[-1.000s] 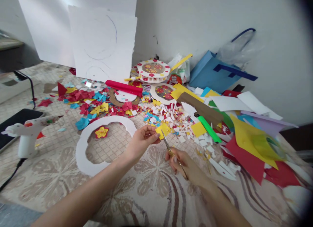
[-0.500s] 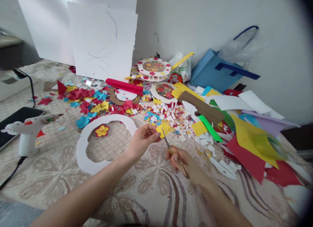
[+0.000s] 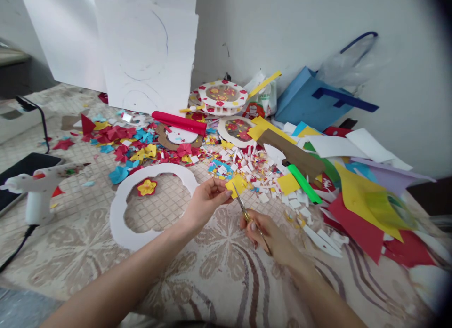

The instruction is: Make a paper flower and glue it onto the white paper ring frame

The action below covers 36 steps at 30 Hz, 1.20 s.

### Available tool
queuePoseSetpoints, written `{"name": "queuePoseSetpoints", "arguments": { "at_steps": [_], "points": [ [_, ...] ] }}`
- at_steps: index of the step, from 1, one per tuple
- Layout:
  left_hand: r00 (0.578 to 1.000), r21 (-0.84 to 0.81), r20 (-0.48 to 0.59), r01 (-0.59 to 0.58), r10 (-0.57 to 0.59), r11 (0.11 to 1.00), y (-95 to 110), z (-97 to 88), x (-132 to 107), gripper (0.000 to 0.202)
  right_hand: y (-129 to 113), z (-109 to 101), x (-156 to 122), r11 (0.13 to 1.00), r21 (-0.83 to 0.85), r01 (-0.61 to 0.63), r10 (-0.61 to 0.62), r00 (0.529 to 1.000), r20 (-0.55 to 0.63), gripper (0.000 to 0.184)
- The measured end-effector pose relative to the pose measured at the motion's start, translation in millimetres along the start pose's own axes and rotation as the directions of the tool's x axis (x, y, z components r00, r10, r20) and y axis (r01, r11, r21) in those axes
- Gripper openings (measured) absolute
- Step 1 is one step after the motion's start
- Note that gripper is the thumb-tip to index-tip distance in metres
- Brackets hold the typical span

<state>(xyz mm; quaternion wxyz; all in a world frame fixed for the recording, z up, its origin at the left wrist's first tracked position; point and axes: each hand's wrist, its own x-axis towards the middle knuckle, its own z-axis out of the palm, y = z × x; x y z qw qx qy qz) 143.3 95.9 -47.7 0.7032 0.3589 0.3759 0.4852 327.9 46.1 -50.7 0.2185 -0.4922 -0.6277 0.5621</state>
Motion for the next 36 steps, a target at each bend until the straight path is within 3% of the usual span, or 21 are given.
{"name": "queuePoseSetpoints", "arguments": {
  "at_steps": [19,24,36],
  "points": [
    [1.0,-0.017,-0.011,0.001,-0.001,1.0,-1.0,-1.0,0.5,0.026,9.4,3.5,-0.3,0.999,0.047,-0.007,0.009,0.999,-0.037,0.052],
    [1.0,-0.026,-0.013,0.01,-0.01,1.0,-0.5,-1.1,1.6,0.027,6.9,3.9,-0.5,1.0,-0.017,-0.003,0.002,0.998,-0.068,0.051],
    [0.999,-0.034,-0.01,0.038,-0.038,0.999,-1.7,-4.1,4.2,0.027,10.6,7.0,2.0,0.998,0.001,-0.062,0.062,0.99,-0.123,0.035]
  ]
}}
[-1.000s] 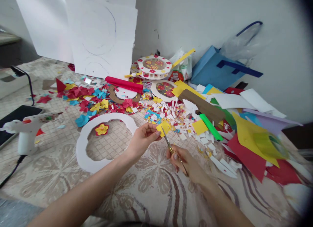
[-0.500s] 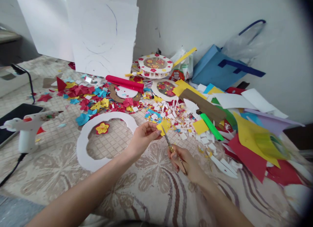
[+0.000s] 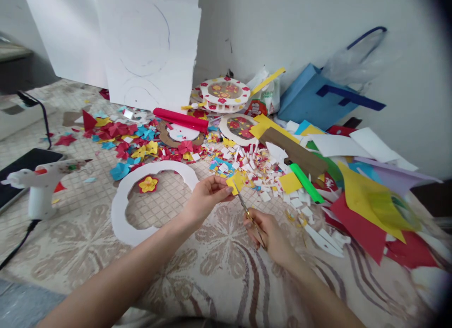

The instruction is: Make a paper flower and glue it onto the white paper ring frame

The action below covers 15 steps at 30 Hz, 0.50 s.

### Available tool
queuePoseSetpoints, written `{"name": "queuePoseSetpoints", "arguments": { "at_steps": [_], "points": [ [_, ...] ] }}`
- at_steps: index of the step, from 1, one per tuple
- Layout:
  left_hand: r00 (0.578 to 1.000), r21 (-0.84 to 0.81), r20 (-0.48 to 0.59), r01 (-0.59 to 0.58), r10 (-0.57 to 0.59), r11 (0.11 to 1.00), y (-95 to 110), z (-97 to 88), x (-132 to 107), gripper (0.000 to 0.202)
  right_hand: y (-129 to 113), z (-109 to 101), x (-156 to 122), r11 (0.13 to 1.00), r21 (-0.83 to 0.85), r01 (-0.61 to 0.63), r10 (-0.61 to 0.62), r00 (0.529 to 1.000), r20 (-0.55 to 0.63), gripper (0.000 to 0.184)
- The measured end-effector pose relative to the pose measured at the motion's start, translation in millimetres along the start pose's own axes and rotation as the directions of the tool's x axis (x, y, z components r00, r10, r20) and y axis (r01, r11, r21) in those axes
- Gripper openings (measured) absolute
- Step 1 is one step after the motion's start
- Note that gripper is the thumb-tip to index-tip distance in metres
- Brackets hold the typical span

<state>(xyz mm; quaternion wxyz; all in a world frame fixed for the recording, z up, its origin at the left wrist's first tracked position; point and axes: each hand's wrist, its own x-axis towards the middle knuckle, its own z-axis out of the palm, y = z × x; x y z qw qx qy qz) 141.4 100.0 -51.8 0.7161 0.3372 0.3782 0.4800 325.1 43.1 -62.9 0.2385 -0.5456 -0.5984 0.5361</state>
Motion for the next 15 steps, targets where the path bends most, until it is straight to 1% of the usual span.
{"name": "queuePoseSetpoints", "arguments": {
  "at_steps": [5,9,12,15],
  "points": [
    [0.998,0.007,0.05,0.022,-0.023,1.0,0.3,-0.4,-0.6,0.03,-2.3,-2.6,-1.8,0.997,0.077,0.014,-0.019,0.998,0.058,0.044],
    [0.996,0.017,0.083,0.037,-0.038,0.999,-1.9,-1.9,0.0,0.031,-1.5,-3.3,-1.0,0.994,0.113,-0.003,-0.006,0.997,0.081,0.051],
    [0.994,0.023,0.104,0.041,-0.044,0.999,-4.0,-2.6,0.8,0.03,2.1,-3.4,0.3,0.992,0.124,0.004,-0.015,0.996,0.085,0.052],
    [0.992,0.028,0.114,0.043,-0.046,0.999,-5.3,-2.9,1.2,0.03,4.1,-3.2,0.3,0.992,0.125,0.011,-0.021,0.997,0.074,0.049]
  ]
}}
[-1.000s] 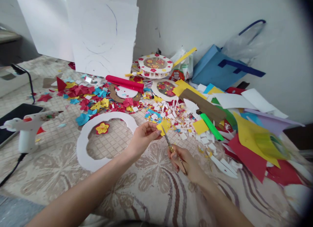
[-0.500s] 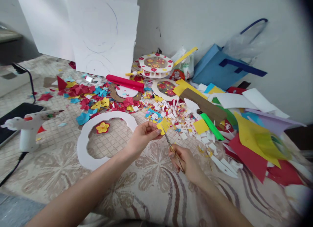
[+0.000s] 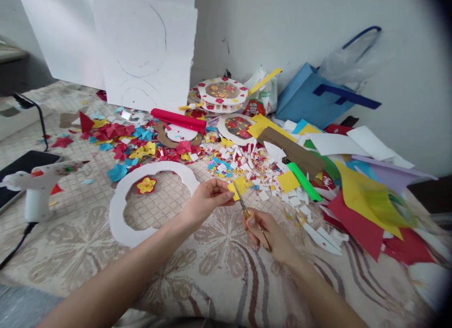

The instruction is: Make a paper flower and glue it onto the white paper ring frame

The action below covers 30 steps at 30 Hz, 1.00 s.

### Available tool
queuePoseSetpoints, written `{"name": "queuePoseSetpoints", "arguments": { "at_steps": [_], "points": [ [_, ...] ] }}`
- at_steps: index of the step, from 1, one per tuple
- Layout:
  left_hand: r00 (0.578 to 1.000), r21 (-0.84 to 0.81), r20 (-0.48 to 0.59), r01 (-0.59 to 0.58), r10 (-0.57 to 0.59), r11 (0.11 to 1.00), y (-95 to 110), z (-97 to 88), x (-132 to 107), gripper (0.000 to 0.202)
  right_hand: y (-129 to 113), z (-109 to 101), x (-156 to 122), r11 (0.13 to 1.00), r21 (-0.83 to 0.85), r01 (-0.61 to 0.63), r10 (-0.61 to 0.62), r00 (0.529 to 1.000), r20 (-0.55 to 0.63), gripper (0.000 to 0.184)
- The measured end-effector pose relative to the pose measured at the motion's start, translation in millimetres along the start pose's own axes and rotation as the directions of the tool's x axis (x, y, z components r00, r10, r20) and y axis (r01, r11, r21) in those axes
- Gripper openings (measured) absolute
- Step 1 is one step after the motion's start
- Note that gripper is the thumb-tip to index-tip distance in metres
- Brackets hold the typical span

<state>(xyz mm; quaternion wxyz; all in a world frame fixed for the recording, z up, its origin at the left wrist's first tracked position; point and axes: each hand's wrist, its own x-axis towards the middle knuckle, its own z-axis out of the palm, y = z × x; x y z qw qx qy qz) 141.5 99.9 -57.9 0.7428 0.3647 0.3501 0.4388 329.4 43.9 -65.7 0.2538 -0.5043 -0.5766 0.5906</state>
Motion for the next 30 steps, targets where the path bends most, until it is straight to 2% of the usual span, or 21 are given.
{"name": "queuePoseSetpoints", "arguments": {
  "at_steps": [7,13,22,27,30],
  "points": [
    [1.0,0.003,-0.02,0.013,-0.013,1.0,-2.3,-1.5,1.7,0.032,4.5,2.1,2.6,0.997,0.008,-0.071,0.071,0.995,-0.064,0.042],
    [0.999,0.03,-0.03,0.037,-0.036,0.999,-5.9,-1.8,2.5,0.033,-3.6,-0.8,5.6,0.987,0.101,-0.123,0.133,0.986,-0.098,0.052],
    [0.99,0.044,-0.141,-0.003,0.01,0.999,10.4,-2.3,1.6,0.025,-20.3,-7.6,0.6,0.994,0.11,0.016,-0.003,0.993,-0.12,0.057],
    [0.982,0.147,-0.184,-0.015,0.043,0.989,22.1,-6.6,3.0,0.024,-17.7,-11.5,6.1,0.998,-0.064,-0.004,-0.012,0.968,-0.249,0.04],
    [0.968,0.176,-0.23,-0.058,0.098,0.983,28.9,-8.4,2.7,0.025,-12.9,-10.3,16.8,0.958,-0.285,0.033,-0.137,0.926,-0.351,0.029]
  ]
}}
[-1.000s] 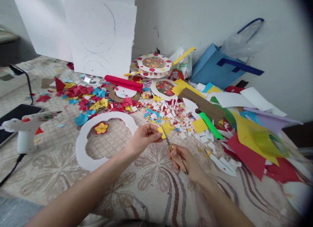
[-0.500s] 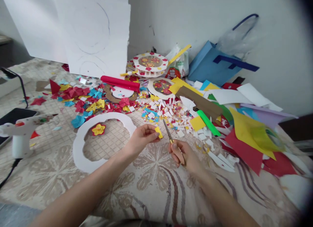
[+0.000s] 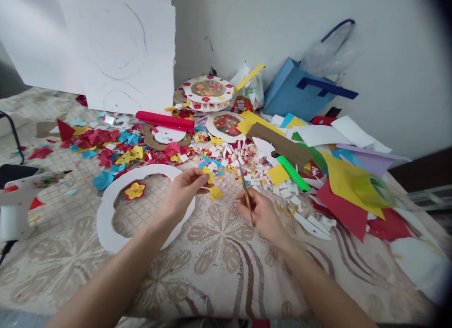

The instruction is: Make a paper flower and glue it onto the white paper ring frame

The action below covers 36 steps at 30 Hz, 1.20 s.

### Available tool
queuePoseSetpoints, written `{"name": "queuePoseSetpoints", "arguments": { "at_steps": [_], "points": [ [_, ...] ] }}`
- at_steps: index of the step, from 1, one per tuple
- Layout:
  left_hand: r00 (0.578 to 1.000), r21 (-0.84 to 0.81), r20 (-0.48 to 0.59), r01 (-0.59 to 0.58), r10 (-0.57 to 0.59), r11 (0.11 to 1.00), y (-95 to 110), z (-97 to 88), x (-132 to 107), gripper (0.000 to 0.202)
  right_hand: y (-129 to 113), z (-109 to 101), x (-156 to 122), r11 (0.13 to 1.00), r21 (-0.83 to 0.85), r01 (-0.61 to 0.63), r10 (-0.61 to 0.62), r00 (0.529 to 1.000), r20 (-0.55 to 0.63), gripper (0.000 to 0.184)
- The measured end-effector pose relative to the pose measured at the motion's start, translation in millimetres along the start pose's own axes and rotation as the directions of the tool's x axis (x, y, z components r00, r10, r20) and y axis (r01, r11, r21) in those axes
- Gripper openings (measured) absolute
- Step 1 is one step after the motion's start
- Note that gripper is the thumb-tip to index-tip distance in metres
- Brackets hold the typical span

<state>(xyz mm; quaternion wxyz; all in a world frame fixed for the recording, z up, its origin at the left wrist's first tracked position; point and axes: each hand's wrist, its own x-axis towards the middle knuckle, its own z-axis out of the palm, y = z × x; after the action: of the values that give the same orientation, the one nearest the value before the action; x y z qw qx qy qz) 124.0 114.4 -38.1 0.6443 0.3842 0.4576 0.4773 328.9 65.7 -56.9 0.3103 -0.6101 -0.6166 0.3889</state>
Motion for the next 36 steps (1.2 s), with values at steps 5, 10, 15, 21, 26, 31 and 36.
{"name": "queuePoseSetpoints", "arguments": {
  "at_steps": [5,10,15,21,26,31,36],
  "points": [
    [0.992,-0.111,-0.122,-0.043,0.029,0.993,9.7,-4.2,-0.3,0.028,-9.4,18.9,21.2,0.892,-0.429,0.142,-0.164,0.986,-0.015,0.013],
    [0.993,-0.21,-0.114,-0.013,-0.012,0.978,14.5,-8.8,0.7,0.03,-28.3,36.7,34.1,0.715,-0.693,0.094,-0.123,0.992,0.008,0.021],
    [0.984,-0.24,-0.173,-0.074,0.033,0.968,20.4,-12.0,1.2,0.029,-29.1,43.9,37.8,0.728,-0.679,0.096,-0.106,0.994,0.027,0.018],
    [0.969,-0.131,-0.174,-0.197,0.173,0.972,24.3,-9.7,-2.5,0.024,-20.5,13.8,42.0,0.794,-0.607,0.031,-0.103,0.991,-0.084,0.011],
    [0.995,-0.079,-0.015,-0.098,0.097,0.992,14.1,-1.8,-8.2,0.021,5.6,-53.9,52.2,0.797,-0.594,-0.11,-0.094,0.949,-0.301,0.014],
    [0.99,0.051,0.134,-0.042,0.035,0.998,-4.0,8.3,-13.2,0.019,25.4,-83.8,51.4,0.834,-0.524,-0.173,-0.062,0.915,-0.4,0.016],
    [0.966,0.106,0.258,-0.002,-0.026,0.994,-14.6,14.6,-16.5,0.021,2.7,-50.1,26.9,0.992,-0.114,0.047,-0.085,0.93,-0.357,0.027]
  ]
}}
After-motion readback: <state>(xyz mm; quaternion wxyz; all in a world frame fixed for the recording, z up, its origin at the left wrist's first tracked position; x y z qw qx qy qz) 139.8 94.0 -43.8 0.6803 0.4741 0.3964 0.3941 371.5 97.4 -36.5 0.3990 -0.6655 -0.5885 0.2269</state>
